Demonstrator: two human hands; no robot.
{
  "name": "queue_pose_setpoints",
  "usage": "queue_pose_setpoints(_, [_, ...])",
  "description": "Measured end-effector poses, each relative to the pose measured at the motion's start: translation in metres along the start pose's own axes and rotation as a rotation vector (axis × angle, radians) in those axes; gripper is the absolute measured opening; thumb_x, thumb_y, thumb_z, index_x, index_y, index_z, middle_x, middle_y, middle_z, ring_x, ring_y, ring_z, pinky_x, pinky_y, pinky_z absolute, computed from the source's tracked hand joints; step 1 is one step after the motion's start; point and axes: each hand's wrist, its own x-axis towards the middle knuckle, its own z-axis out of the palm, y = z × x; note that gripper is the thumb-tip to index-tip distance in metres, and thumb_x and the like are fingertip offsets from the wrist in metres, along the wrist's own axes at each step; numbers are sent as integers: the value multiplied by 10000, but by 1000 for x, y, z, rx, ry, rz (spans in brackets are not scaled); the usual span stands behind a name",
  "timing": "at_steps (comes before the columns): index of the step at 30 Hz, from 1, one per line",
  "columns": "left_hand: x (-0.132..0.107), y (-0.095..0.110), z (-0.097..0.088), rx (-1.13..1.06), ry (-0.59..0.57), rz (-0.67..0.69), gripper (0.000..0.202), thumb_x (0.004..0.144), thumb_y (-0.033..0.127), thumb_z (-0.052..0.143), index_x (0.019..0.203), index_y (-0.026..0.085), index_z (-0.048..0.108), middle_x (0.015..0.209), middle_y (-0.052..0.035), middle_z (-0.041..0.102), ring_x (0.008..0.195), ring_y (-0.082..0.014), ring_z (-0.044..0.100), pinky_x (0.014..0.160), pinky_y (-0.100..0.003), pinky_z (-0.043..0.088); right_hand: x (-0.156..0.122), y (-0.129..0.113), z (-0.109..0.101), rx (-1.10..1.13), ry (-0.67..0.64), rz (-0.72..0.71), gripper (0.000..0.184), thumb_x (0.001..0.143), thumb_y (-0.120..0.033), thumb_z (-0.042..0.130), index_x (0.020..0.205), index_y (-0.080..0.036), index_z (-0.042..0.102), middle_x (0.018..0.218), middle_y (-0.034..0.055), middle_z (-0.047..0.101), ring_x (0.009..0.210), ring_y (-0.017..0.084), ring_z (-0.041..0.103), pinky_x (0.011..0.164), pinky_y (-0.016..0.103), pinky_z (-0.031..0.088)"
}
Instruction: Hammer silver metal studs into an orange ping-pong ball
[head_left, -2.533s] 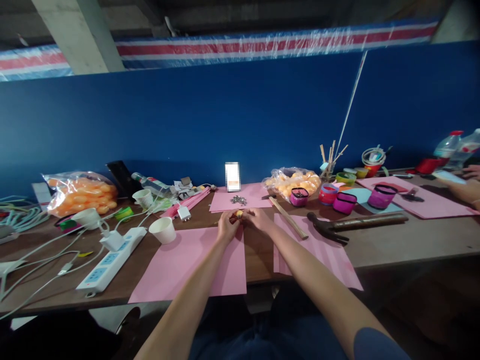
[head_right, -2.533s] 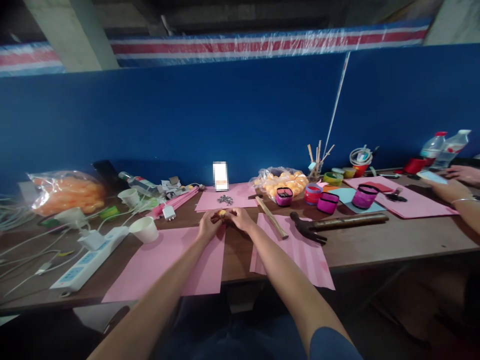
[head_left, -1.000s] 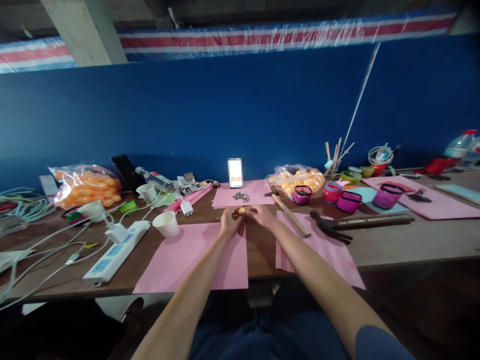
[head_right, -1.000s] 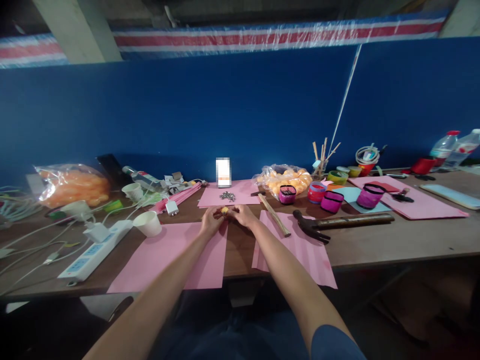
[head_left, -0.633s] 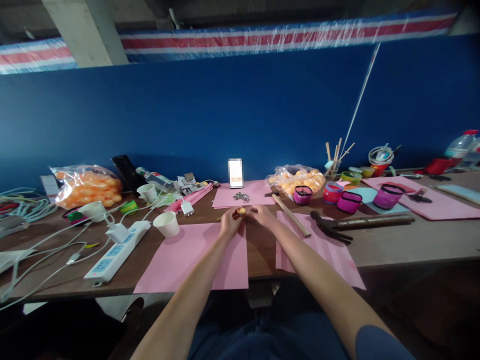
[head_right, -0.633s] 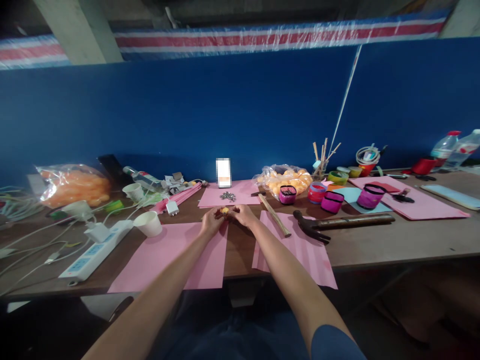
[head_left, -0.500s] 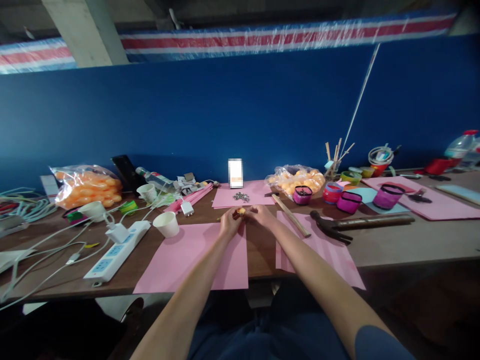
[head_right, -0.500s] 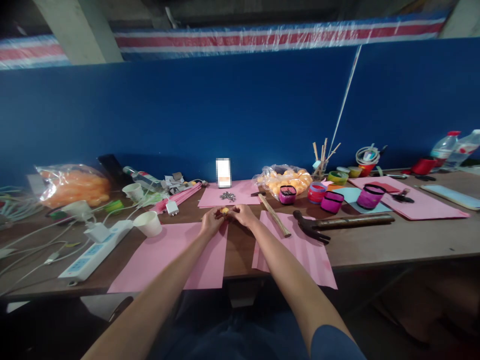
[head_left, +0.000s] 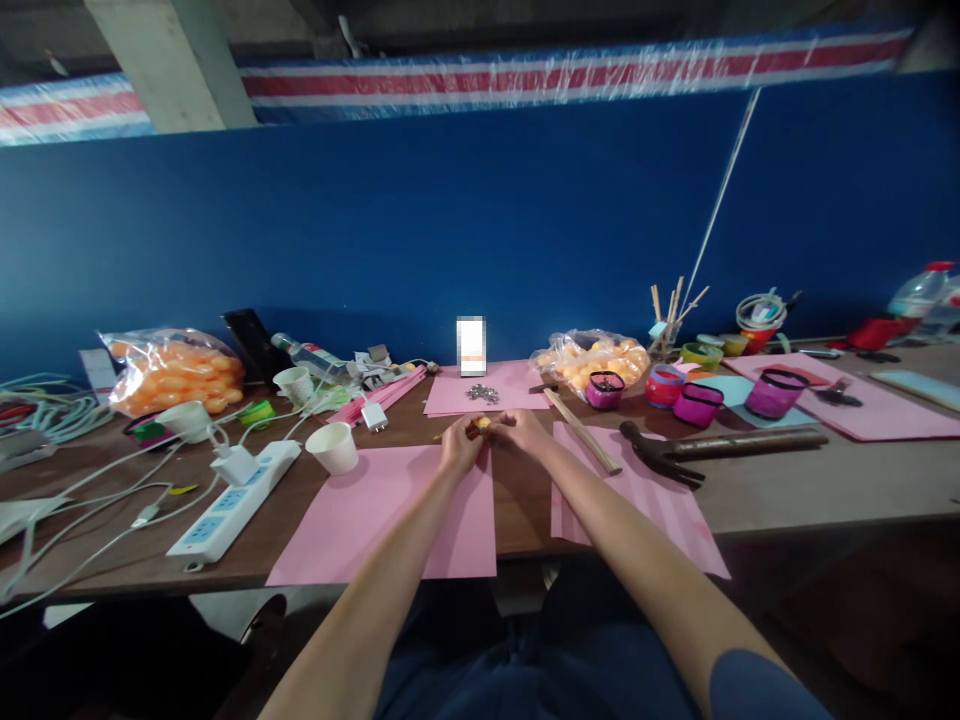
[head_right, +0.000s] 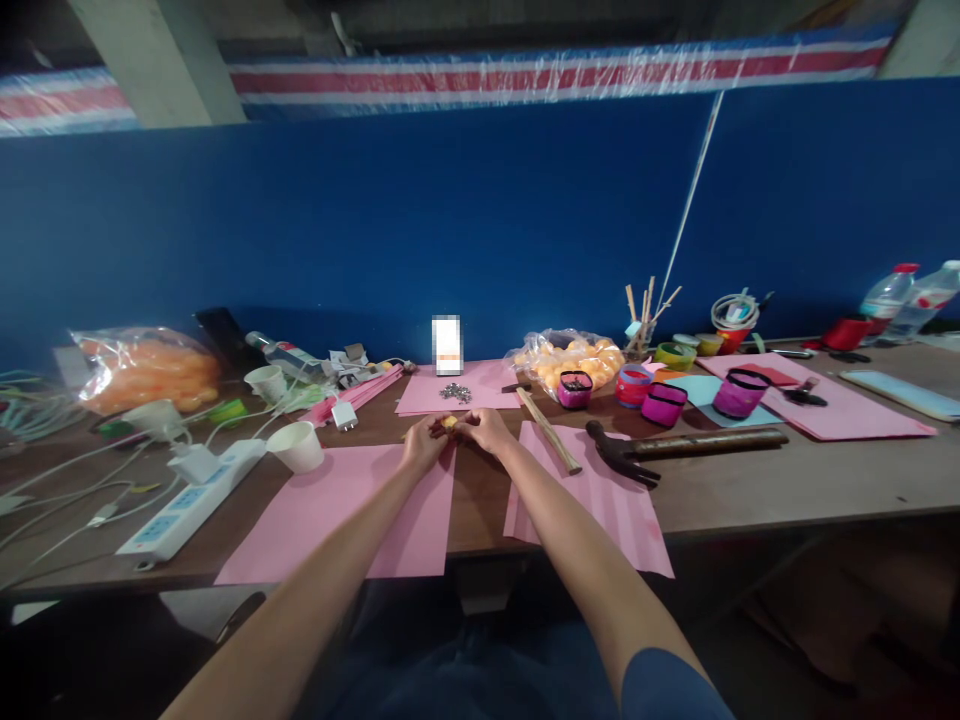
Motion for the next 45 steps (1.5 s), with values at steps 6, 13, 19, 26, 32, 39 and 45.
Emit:
queue_pose_setpoints(6, [-1,2,0,39,-2,-3,427,567,-28,519,943,149,616,886,-47,672,830,-161,626,760,-278,501,1,2,0,1,6,-9,261,610,-376,684,653,-124,631,587,29,659,555,168,611,558,259,477])
queue_pose_setpoints(13, [-2,5,-1,82,3,13,395,572,-5,529,919,155,628,873,-45,677,818,-166,627,758,-277,493,6,9,3,28,31,-38,256,594,-352,695,677,-133,594,596,25,648,547,162,609,538,254,486])
queue_pose_setpoints(19, [-1,3,-1,93,-3,23,401,567,10,541,928,162,626,857,-38,680,807,-168,630,741,-274,493,9,16,3,20,40,-39,258,611,-356,686,716,-145,581,629,27,653,572,165,619,544,257,494])
queue_pose_setpoints(26, [-1,2,0,66,-28,34,354,588,36,557,914,155,626,865,-47,675,803,-164,629,720,-264,499,14,23,1,-56,89,-46,260,584,-312,706,743,-129,611,701,39,663,635,159,610,578,241,478])
queue_pose_setpoints(32, [1,0,0,65,-26,51,370,598,96,605,964,151,610,868,-49,672,787,-167,627,734,-287,501,16,26,0,-55,71,-47,287,673,-368,624,827,-126,631,738,49,673,645,160,615,588,252,490])
queue_pose_setpoints(39, [0,5,0,104,-1,57,380,607,200,650,983,163,612,878,-45,666,783,-170,617,716,-274,493,13,21,1,-83,105,-67,250,706,-343,591,828,-132,644,763,57,676,686,174,612,633,271,487])
queue_pose_setpoints(45, [-2,16,-5,158,29,62,252,704,310,574,897,167,651,823,-47,673,732,-161,601,693,-267,465,10,18,1,-108,109,-109,199,719,-293,575,829,-140,637,781,50,669,704,168,607,654,265,476])
